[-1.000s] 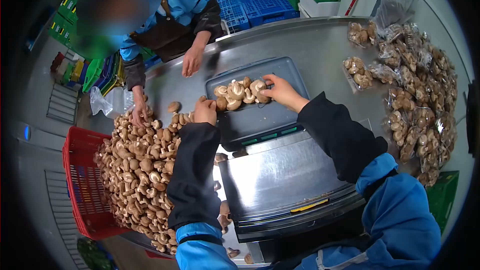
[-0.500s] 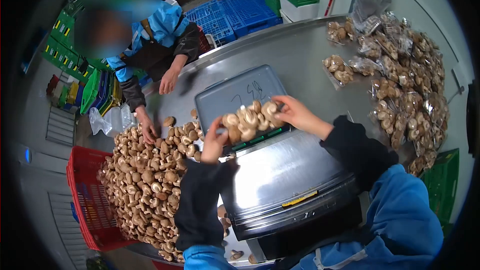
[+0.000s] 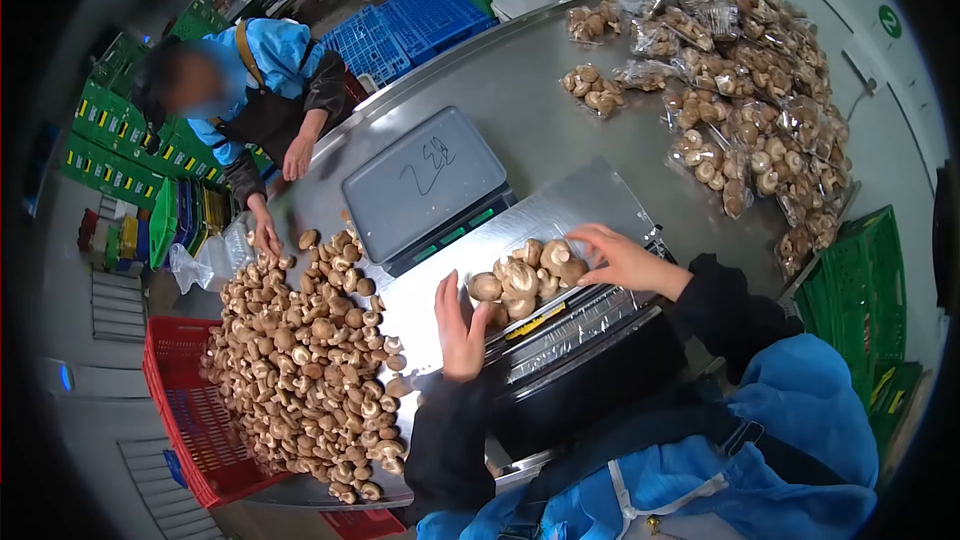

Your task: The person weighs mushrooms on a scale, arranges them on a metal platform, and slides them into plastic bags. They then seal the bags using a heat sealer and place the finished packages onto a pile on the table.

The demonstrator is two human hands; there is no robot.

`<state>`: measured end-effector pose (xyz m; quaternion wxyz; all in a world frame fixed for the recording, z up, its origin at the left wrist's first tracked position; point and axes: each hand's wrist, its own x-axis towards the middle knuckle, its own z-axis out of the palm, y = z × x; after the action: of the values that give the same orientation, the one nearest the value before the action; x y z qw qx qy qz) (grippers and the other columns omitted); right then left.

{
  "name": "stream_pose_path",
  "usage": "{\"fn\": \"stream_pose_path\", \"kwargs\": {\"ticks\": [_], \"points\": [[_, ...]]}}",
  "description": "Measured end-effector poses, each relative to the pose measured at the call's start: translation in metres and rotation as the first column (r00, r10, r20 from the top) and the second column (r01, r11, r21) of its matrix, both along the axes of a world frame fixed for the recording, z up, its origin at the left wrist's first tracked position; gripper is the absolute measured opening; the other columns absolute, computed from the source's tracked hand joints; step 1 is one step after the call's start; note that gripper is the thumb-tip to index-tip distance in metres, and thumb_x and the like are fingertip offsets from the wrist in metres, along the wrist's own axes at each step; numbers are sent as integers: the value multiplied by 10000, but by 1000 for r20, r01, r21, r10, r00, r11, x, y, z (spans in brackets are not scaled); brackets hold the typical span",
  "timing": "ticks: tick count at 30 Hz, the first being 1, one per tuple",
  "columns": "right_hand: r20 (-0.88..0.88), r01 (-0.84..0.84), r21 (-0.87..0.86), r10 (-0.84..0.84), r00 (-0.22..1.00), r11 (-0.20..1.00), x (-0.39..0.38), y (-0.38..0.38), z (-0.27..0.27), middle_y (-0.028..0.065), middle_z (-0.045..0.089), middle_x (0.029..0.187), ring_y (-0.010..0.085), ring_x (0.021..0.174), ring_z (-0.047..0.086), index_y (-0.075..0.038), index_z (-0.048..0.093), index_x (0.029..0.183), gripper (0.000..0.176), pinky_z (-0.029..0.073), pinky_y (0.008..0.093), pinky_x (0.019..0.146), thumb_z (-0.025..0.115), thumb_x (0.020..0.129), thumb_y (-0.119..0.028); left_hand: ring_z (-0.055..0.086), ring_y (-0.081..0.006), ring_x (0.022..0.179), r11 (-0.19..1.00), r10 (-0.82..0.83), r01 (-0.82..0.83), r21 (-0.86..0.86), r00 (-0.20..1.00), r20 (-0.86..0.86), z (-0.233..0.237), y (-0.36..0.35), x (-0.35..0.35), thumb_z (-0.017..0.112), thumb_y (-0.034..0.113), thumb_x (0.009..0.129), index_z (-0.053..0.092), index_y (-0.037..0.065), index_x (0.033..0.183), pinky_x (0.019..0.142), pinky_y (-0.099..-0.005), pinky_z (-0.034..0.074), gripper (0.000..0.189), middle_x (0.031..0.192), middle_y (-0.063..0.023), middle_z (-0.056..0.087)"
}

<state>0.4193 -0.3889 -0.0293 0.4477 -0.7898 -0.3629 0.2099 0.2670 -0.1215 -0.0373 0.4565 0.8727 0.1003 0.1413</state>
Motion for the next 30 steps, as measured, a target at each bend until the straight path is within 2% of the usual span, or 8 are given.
{"fn": "stream_pose_path", "kwargs": {"ticks": [3,5,15,17,19,21,24,30], "points": [[212,-136,-45,143,967,990,17,6,4,120,424,1369,317,1291,364,-108,409,1369,781,329,409,1053,778,691,-221,359,-357,1298,995,-92,95,-35,993,77,-5,-10,27,665,250,810,419,49,1365,1080,-426,276,640,1412,-197,373],[297,-214,-81,229,927,973,24,19,1,104,433,1371,309,1271,384,-111,409,1368,789,331,403,1044,781,686,-245,383,-345,1279,935,-194,183,305,981,4,-16,-14,39,676,283,799,482,57,1319,1065,-421,293,600,1349,-186,458],[419,-140,-133,184,889,981,9,18,-11,129,435,1371,330,1252,389,-78,365,1391,798,334,435,1029,754,735,-313,386,-328,1273,973,-90,81,214,995,33,-24,-28,42,577,280,858,457,49,1336,1067,-416,277,545,1323,-143,498],[371,-101,-89,127,920,991,7,11,-9,153,408,1391,346,1258,383,-70,343,1406,809,332,433,1037,752,743,-289,402,-267,1272,983,-28,44,-178,995,94,-44,-15,46,517,275,908,424,41,1369,1052,-363,306,525,1336,-139,490],[290,9,-3,-7,957,1000,2,1,2,168,386,1403,357,1255,386,-63,331,1412,800,334,423,1041,742,758,-271,436,-202,1186,747,181,-188,-638,980,-78,-8,-10,23,505,306,946,418,38,1339,1009,-338,329,484,1245,-101,528],[249,160,113,-184,951,981,-6,-27,20,163,474,1293,341,1201,443,-54,448,1319,641,363,407,1009,722,772,-245,564,-151,952,926,338,-297,-232,927,164,-7,19,-9,554,210,935,555,-2,1188,867,-280,431,330,1008,-83,643],[348,344,-103,-290,892,933,-23,-73,21,95,584,995,296,1017,510,-55,634,993,333,396,404,895,728,757,-271,615,-268,700,831,538,-505,232,836,-108,-6,31,-87,656,141,837,651,-43,816,664,-389,471,185,782,-184,648],[629,455,-282,-195,752,845,-72,-64,-21,54,583,836,244,906,519,-84,682,777,271,373,398,801,703,754,-353,562,-329,834,759,491,-332,560,856,-159,-22,-42,-109,732,267,745,666,32,729,716,-419,422,245,764,-129,602]]}}
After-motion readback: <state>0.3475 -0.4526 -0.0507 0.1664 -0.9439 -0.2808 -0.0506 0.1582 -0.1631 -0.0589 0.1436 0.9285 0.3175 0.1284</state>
